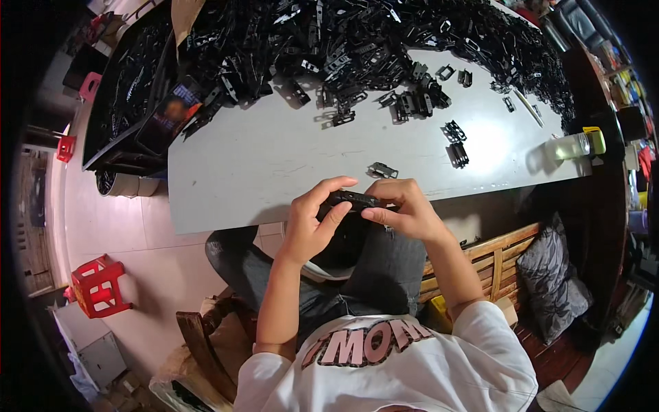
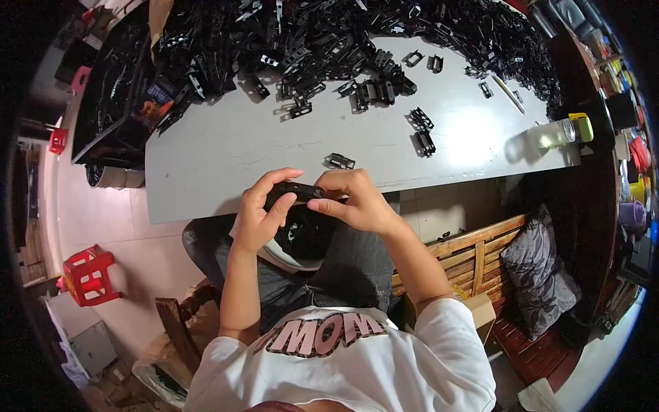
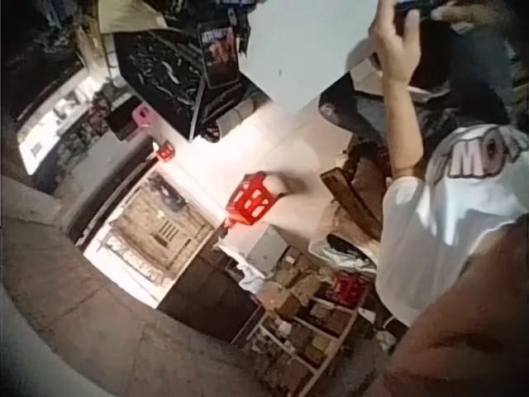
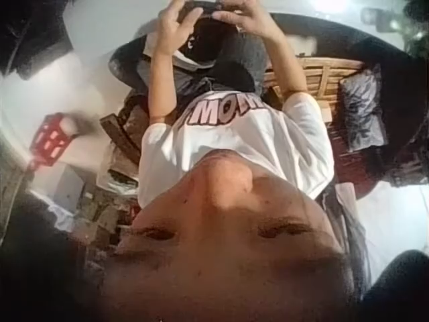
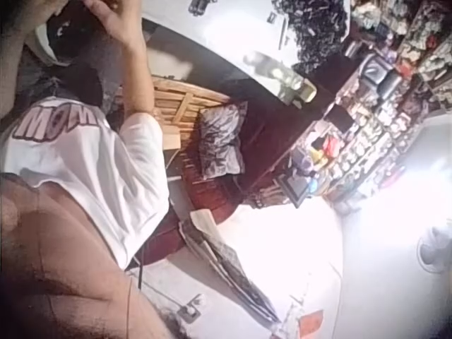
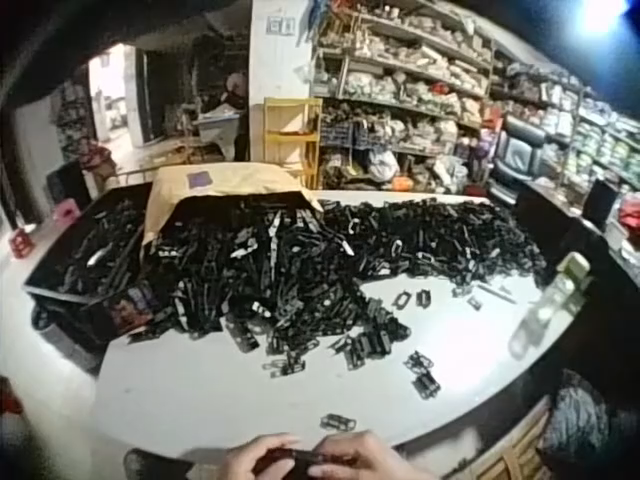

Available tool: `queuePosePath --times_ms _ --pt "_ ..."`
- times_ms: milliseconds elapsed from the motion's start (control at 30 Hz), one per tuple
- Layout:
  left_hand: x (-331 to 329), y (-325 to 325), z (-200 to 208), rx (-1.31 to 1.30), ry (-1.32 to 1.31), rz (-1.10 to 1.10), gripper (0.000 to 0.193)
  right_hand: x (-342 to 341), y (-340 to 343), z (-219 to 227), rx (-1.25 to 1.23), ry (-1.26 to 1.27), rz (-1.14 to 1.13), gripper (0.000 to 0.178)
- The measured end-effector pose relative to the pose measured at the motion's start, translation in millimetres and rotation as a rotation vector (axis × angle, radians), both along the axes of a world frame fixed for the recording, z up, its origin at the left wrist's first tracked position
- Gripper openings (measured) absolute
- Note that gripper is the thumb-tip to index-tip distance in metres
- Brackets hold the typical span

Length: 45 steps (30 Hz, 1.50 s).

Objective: Assembling small black plastic components by hand at a workbench.

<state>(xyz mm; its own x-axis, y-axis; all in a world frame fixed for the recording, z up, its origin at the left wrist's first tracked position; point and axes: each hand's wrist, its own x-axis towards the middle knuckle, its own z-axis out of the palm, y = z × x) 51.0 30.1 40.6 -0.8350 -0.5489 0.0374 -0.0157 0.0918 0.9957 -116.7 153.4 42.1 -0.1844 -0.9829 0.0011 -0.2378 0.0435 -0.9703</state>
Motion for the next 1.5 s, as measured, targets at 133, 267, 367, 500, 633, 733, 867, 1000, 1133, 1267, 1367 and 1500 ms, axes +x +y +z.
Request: queuePosePath --times_ms 133,267,367,500,633,733,867,1000,1133,1267,1367,1500 --pt "5.8 -4.2 -4.6 0.239 0.016 0.099 0.019 -20.7 -13.5 8.9 0.003 0.148 -0.026 0.018" --pt "-5.1 -33.9 -10.1 0.278 0.071 0.405 0.019 -71.5 -34.9 -3.8 -0.037 0.648 -0.526 0.016" --pt "-17.1 -71.4 -18.5 0.030 0.000 0.420 0.016 -89.1 -41.8 -21.3 -0.011 0.923 -0.594 0.019" --pt "-50.0 -109.9 -18.8 -0.588 -0.106 0.447 0.024 -86.8 -41.1 -23.6 0.068 0.964 -0.632 0.011" --pt "-69.3 -118.1 -13.7 -1.052 -0.390 0.381 0.027 -82.5 -38.2 -17.9 0.149 1.023 -0.655 0.012" --pt "-71.6 -124.8 -13.0 -1.168 -0.611 0.179 0.037 -88.0 -31.5 -22.6 0.215 1.022 -0.581 0.011" --pt "-63.8 -118.2 -3.0 -1.193 -0.457 0.280 0.022 -74.1 -16.5 -20.8 -0.053 0.689 -0.662 0.030" --pt "-42.4 -93.8 -3.6 -0.687 -0.192 0.381 0.024 -54.3 8.1 -25.0 -0.081 0.435 -0.650 0.035" --pt "-18.2 -57.6 -1.3 -0.440 -0.179 0.324 0.026 -48.5 21.7 -23.1 -0.008 0.878 -0.650 0.023" --pt "-3.9 -29.9 -11.2 -0.221 -0.160 0.200 0.024 -35.4 14.6 -16.7 0.048 0.834 -0.600 0.026" --pt "-2.8 -21.1 -11.9 -0.276 -0.181 0.178 0.025 -13.5 -0.1 -4.3 -0.011 0.780 -0.529 0.026" --pt "0.3 -18.4 -8.9 -0.280 -0.224 0.194 0.025 -2.0 -7.6 0.1 -0.047 0.867 -0.456 0.027"
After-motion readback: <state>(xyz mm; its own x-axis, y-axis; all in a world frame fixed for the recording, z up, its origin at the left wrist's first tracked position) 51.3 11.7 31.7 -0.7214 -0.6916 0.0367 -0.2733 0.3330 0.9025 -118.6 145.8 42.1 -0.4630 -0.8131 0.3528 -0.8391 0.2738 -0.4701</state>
